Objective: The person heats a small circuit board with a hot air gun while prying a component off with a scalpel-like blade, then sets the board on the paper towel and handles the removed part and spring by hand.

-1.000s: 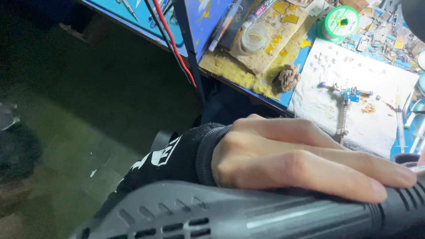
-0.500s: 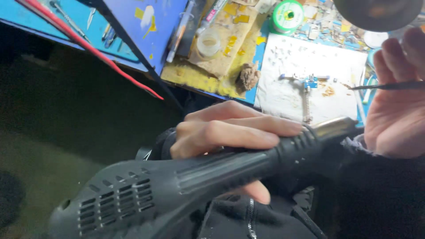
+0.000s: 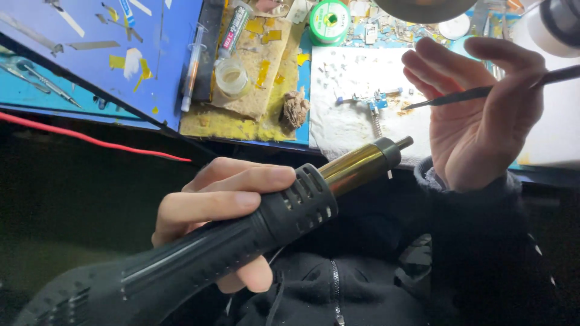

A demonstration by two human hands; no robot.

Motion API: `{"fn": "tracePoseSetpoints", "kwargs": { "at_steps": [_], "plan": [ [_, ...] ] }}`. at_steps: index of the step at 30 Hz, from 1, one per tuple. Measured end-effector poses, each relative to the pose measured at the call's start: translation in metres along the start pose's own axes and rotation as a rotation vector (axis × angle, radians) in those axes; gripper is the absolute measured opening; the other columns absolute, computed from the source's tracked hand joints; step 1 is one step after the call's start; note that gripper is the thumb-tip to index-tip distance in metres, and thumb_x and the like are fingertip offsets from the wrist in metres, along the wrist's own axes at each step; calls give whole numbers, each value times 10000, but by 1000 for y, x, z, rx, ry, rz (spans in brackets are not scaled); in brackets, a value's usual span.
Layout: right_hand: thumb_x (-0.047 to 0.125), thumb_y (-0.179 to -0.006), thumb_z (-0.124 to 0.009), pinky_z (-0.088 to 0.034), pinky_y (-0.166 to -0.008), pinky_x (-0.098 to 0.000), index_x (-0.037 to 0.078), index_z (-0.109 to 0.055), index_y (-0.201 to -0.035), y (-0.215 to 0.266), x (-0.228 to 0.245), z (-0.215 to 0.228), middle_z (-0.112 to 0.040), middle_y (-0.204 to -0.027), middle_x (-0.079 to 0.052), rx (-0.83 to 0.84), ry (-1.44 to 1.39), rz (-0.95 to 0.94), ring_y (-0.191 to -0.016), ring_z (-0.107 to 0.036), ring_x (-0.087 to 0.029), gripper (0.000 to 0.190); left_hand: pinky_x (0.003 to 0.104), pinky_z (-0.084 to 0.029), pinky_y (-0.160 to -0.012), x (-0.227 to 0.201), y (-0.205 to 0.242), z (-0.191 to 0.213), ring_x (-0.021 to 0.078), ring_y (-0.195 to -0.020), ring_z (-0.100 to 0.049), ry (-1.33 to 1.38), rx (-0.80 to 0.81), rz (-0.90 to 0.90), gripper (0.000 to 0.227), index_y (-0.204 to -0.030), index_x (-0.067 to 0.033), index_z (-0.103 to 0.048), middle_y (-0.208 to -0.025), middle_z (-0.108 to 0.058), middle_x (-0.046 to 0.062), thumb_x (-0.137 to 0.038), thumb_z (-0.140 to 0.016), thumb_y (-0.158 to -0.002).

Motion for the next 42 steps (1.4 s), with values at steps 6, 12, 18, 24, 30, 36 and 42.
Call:
{"fn": "tracePoseSetpoints", "kwargs": {
  "at_steps": [6, 12, 18, 24, 30, 36, 42],
  "plan": [
    [474, -1244, -314, -508, -1203, -552, 80, -369, -1468, 4, 4, 1, -598, -1431, -320, 32, -47, -78, -1324, -611, -407, 456, 377, -668, -834, 9, 0, -15, 318, -953, -780, 12, -133, 31, 599, -1115, -29, -518, -1097, -734, 285, -508, -762, -851],
    [476, -1237, -305, -470, -1179, -551, 99, -378, -1451, 5, -1, 2, -595, -1407, -324, 52, -32, -64, -1367, -637, -423, 440, 385, -672, -844, 11, -2, -18, 319, -953, -783, -24, -153, 50, 599, -1105, -32, -514, -1086, -738, 275, -528, -744, -860],
    [481, -1236, -304, -474, -1171, -549, 100, -372, -1453, 4, 3, 1, -601, -1406, -324, 44, -44, -74, -1360, -640, -421, 443, 393, -671, -839, 9, -5, -19, 327, -929, -783, -27, -156, 57, 590, -1095, -34, -512, -1072, -740, 270, -539, -723, -874],
    [471, -1200, -270, -473, -1182, -526, 100, -363, -1469, 6, 4, 4, -602, -1433, -322, 54, -43, -90, -1336, -608, -396, 467, 401, -681, -838, 11, -4, -20, 337, -914, -797, -56, -163, 36, 603, -1088, -26, -519, -1055, -746, 256, -560, -705, -880],
    [474, -1249, -262, -491, -1169, -500, 113, -364, -1472, 2, 4, 8, -599, -1428, -314, 94, 32, -27, -1373, -645, -368, 437, 402, -678, -796, 14, -1, -22, 341, -890, -807, -89, -202, -36, 625, -1080, -4, -535, -1005, -727, 221, -575, -686, -877],
    [494, -1262, -318, -531, -1117, -494, 117, -408, -1441, -2, -4, 14, -638, -1389, -303, 33, -9, -1, -1307, -676, -367, 427, 374, -677, -806, 15, -5, -18, 316, -916, -782, -89, -132, 19, 663, -1080, -21, -484, -1047, -742, 252, -610, -694, -860],
    [510, -1180, -310, -512, -993, -439, 101, -475, -1331, 17, -7, 30, -593, -1274, -229, -70, 161, 110, -1159, -610, -295, 466, 362, -649, -794, 46, -12, -26, 341, -925, -766, -110, -264, -198, 656, -1104, 11, -495, -1090, -643, 207, -579, -680, -886]
  ]
}}
Point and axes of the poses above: each hand's wrist, its own y-axis away from the middle knuckle, its own z-axis out of the back of the hand, x = y × z, the point moved 4 cm from there along -y, towards the middle knuckle
